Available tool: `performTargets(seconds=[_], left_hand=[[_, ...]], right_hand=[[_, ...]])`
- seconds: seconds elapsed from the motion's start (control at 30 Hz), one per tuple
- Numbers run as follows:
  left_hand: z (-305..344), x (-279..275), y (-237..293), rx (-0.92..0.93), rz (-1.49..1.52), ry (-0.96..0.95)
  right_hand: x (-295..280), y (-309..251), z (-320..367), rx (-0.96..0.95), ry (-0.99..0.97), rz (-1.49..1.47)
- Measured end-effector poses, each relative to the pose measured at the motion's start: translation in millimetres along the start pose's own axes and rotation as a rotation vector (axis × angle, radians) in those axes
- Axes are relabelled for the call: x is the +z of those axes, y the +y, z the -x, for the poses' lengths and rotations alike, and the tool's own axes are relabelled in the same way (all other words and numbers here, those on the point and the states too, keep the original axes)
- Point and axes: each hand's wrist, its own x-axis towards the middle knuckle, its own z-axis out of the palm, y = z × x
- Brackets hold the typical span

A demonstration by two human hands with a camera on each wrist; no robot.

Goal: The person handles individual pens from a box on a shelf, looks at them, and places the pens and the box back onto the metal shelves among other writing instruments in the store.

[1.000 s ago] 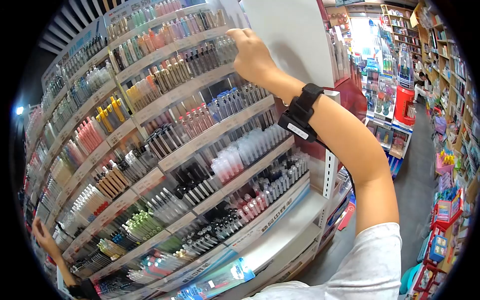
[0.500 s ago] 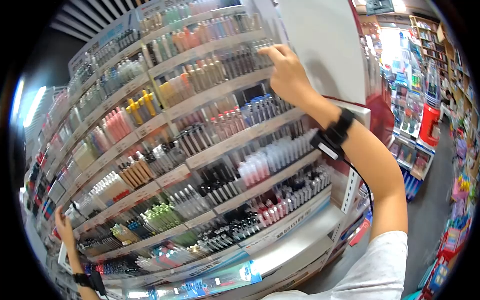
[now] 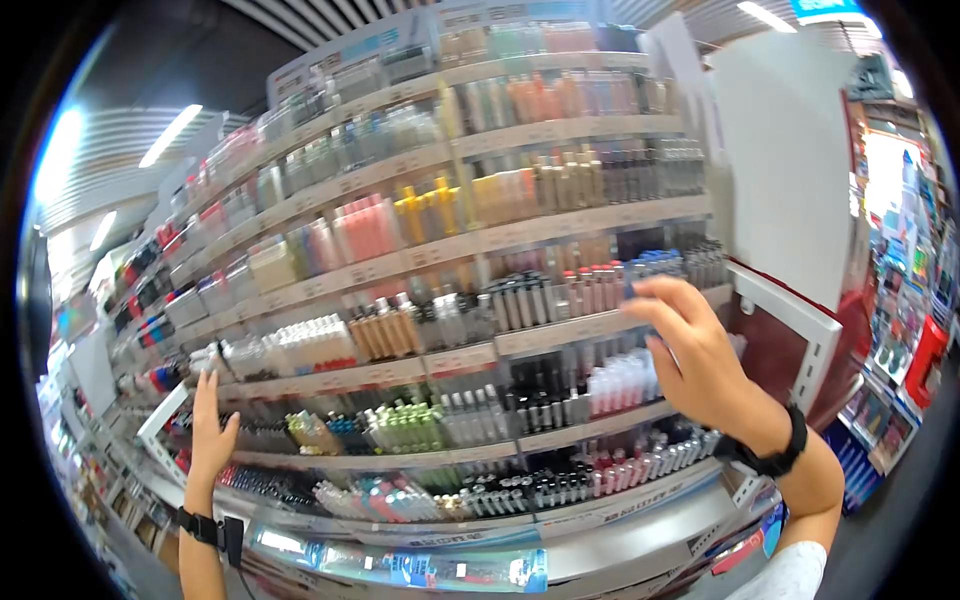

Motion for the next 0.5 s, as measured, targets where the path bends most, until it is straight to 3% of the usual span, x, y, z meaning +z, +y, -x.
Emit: performTargets(seconds=[0.13,0.3,0.43,0.5], left_hand=[[35.9,-40.7,9.5,-0.023,-0.122,0.005],[90.4,-113.2,-19.2,-0.129,-0.071,0.434],[178.2,-171.8,-69.9,-0.197,-0.133,0.57],[230.9,-196.0,-97.0,-0.32,-0.199,0.631]], right_hand=[[-5.6,-41.2,21.6,-0.004,-0.141,0.002],[-16.3,-95.0,43.0,0.048,-0.189,0.006],[-10.9,-123.3,56.9,0.165,-0.147,-0.057],[-3.4,-132.7,66.6,0.214,-0.088,-0.068]])
